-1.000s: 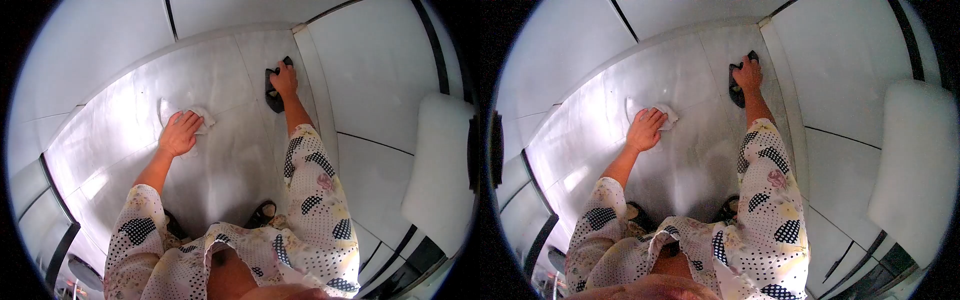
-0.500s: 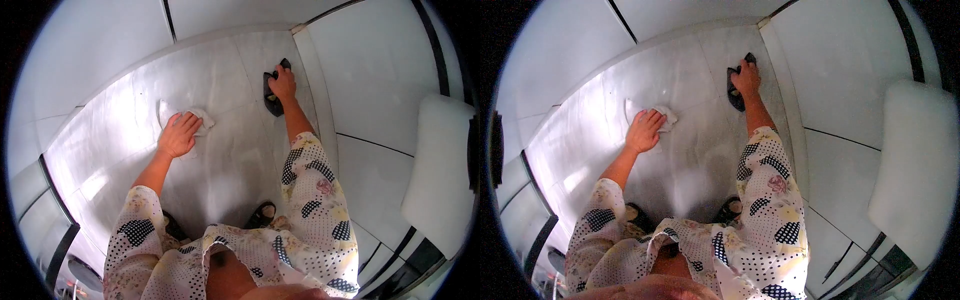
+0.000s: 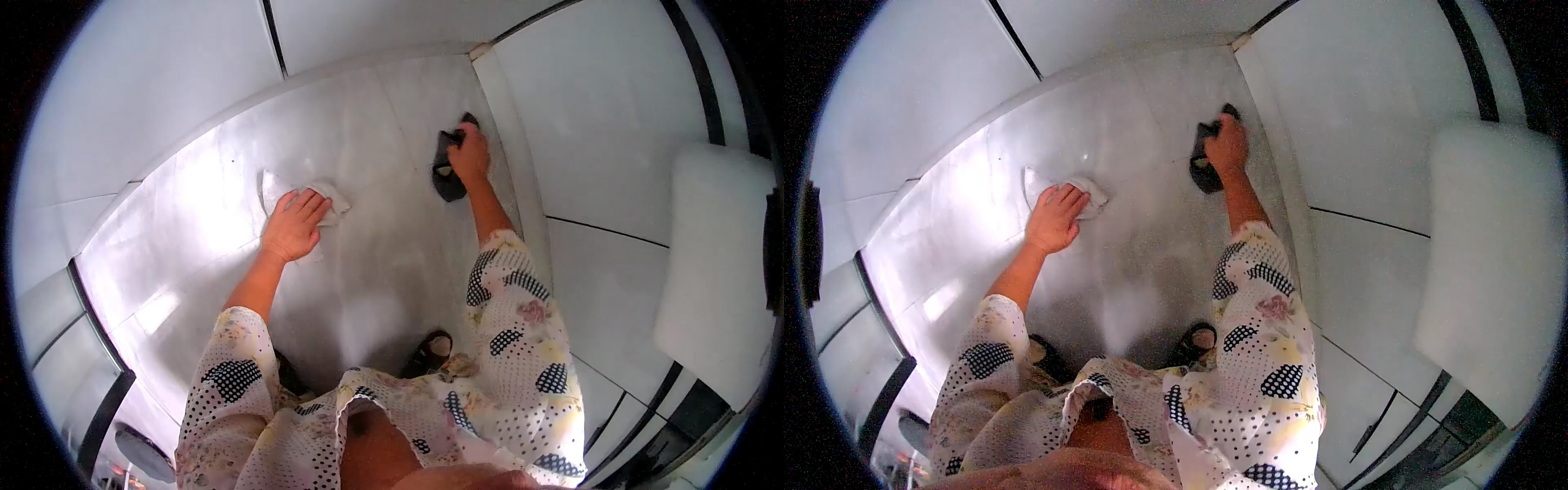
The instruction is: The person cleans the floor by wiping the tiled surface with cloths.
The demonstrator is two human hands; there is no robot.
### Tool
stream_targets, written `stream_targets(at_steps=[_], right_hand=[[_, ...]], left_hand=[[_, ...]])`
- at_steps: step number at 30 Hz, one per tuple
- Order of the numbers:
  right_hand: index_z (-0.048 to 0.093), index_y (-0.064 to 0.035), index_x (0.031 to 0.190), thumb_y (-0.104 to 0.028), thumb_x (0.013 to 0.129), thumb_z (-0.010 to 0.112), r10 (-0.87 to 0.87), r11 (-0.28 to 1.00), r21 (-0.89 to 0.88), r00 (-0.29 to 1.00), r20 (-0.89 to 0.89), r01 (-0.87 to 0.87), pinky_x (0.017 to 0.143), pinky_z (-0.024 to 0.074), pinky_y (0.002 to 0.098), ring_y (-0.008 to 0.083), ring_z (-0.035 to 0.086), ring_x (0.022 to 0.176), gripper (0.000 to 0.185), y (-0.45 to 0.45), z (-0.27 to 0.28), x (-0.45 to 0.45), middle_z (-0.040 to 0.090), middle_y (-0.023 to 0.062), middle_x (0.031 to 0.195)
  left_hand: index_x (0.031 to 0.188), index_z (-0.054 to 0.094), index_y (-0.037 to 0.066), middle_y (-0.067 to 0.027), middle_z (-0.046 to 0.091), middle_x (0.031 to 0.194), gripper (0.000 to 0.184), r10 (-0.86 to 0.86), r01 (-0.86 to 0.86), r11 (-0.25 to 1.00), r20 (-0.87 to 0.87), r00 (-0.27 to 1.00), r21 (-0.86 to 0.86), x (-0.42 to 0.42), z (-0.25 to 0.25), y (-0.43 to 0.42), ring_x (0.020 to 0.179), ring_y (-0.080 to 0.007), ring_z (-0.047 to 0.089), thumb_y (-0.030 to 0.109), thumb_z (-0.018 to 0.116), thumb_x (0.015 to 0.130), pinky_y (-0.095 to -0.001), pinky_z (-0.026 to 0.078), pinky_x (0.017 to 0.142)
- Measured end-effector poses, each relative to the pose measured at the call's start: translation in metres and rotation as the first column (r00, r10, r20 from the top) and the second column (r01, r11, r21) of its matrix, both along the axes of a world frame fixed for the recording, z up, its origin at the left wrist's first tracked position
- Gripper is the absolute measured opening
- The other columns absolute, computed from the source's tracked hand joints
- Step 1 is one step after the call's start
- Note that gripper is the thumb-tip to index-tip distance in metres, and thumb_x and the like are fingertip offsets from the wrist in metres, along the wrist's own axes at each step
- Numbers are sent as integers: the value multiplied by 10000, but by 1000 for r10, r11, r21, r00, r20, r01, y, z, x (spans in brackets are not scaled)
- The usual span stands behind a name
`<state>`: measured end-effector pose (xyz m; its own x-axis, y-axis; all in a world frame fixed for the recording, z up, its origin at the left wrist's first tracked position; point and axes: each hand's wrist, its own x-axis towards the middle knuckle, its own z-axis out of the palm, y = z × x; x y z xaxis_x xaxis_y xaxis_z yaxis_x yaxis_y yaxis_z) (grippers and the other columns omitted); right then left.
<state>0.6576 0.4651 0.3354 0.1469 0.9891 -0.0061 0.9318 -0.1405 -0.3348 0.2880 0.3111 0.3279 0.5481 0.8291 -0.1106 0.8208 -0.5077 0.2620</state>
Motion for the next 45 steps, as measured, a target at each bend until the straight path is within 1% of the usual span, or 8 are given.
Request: stream_targets(at_steps=[7,13,20,26,32,37,40,45], right_hand=[[275,81,1449,-577,898,524,-103,992,74,993,63,98,1129,201,547,430,209,1419,894,-90,-46,45,219,298,1519],[270,104,1443,-773,817,449,-188,982,26,981,41,187,1136,168,550,436,193,1414,1092,55,-35,14,213,298,1521],[578,25,1175,-408,754,642,256,922,246,948,189,-298,977,408,525,407,469,1213,607,142,-60,-72,514,256,1285],[577,-29,978,-118,613,685,779,615,471,578,-241,-632,931,416,499,390,528,1105,391,-20,-45,-183,577,177,1117],[607,-41,1099,-89,677,638,457,881,184,689,-562,-435,877,502,427,365,618,1006,426,-53,-9,-158,636,175,1075],[580,-10,1183,-116,695,666,64,942,334,966,-251,25,944,470,450,369,593,1091,506,-20,9,-31,611,200,1175],[580,10,1174,-119,699,663,147,897,387,969,197,-215,951,462,464,388,587,1084,499,-3,-55,-1,591,226,1202],[611,-20,1061,-67,636,656,629,777,101,758,-173,-622,946,452,461,372,571,1082,430,-68,-11,-124,609,175,1157]], left_hand=[[1358,497,126,-2,493,1356,535,15,-14,1000,56,998,-12,3,3,0,1339,-176,355,202,567,832,-413,217,1137],[1333,522,122,-5,496,1347,547,1,-5,999,92,996,48,2,-2,1,1323,-185,374,193,593,796,-422,250,1119],[1349,509,128,-45,510,1343,620,-11,3,998,125,992,70,0,-8,0,1320,-228,392,208,642,748,-459,251,1124],[1309,539,118,-39,527,1309,561,-14,10,998,85,996,56,2,-9,-1,1291,-212,417,206,627,763,-446,252,1117],[1271,569,113,-21,534,1300,498,-23,9,991,101,995,135,0,-10,-3,1291,-194,411,204,611,783,-435,258,1109],[1275,567,102,-42,538,1297,503,3,-16,994,118,993,107,2,-8,-4,1301,-211,406,185,604,780,-438,250,1117],[1270,572,102,-37,531,1309,492,7,-14,997,95,995,74,2,-7,-4,1312,-200,392,201,597,789,-431,235,1126],[1312,544,133,17,502,1341,490,-4,4,1000,-1,1000,28,4,-6,-3,1308,-154,383,238,576,834,-402,212,1132]])
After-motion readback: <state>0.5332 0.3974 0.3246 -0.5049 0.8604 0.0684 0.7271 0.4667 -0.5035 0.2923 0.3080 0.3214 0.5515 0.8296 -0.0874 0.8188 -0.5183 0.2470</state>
